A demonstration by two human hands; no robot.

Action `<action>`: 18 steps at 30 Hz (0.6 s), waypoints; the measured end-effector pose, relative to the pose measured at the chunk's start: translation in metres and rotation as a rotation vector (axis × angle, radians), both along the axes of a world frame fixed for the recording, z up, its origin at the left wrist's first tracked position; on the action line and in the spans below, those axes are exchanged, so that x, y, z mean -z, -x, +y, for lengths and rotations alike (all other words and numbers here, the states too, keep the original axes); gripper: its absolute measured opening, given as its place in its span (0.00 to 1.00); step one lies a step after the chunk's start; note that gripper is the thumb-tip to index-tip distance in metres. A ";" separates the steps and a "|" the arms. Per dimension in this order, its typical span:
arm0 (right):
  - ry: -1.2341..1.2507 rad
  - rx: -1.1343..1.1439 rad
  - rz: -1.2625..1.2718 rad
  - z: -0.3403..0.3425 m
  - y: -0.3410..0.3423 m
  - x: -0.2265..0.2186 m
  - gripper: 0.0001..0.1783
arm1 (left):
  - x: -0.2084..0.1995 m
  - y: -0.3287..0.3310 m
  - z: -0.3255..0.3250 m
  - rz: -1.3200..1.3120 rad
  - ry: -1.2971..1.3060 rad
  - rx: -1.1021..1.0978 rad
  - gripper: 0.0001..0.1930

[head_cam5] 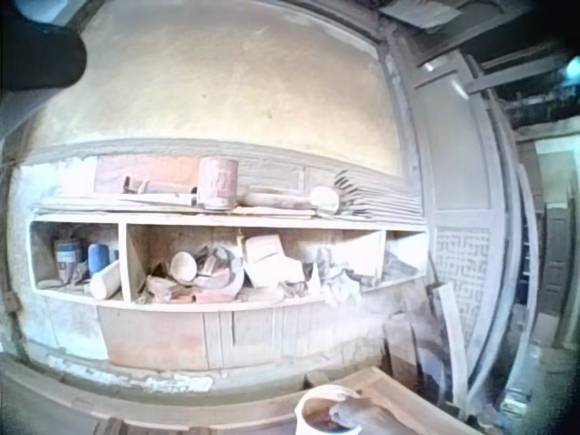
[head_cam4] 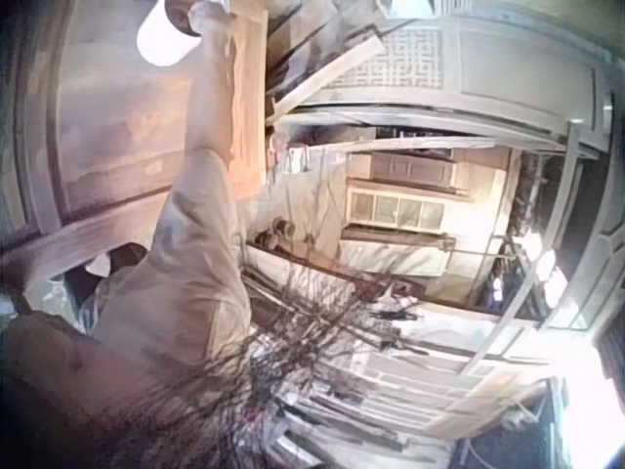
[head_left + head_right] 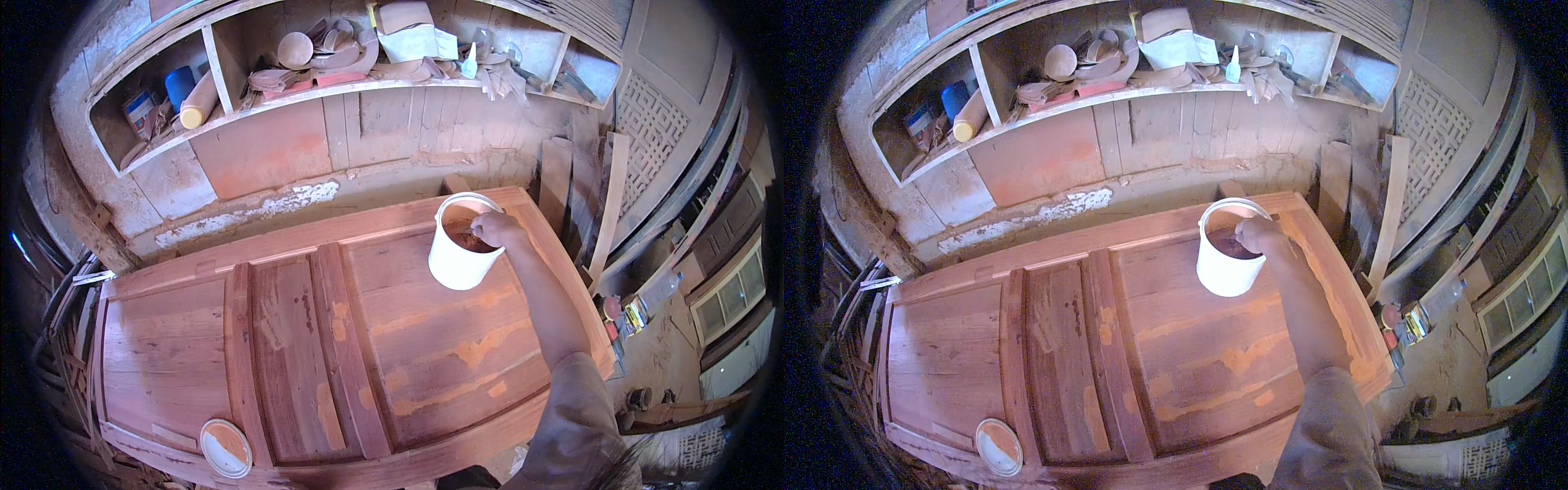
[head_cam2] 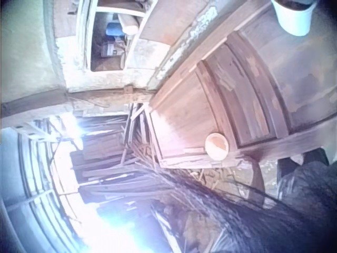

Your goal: The person applies a wood filler substance to the recesses of a large wooden door using a small scraper tool, repeatedly dipping the tool into a white bucket.

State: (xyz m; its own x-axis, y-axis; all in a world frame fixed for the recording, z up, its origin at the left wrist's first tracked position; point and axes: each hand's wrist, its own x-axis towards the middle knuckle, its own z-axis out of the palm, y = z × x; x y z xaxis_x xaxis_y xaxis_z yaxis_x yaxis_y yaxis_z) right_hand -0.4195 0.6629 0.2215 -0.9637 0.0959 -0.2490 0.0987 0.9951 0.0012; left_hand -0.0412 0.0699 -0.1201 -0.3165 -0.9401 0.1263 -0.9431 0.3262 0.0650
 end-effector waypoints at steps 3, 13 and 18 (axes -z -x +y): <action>-0.112 0.020 -0.023 0.014 0.037 0.028 0.14 | 0.004 0.006 0.006 -0.004 -0.005 0.012 0.29; -0.086 -0.075 -0.190 0.000 0.079 0.005 0.14 | 0.010 -0.021 -0.027 -0.022 0.055 -0.018 0.28; -0.156 0.016 -0.031 0.000 0.078 0.028 0.15 | 0.020 -0.030 -0.025 -0.027 0.043 -0.021 0.28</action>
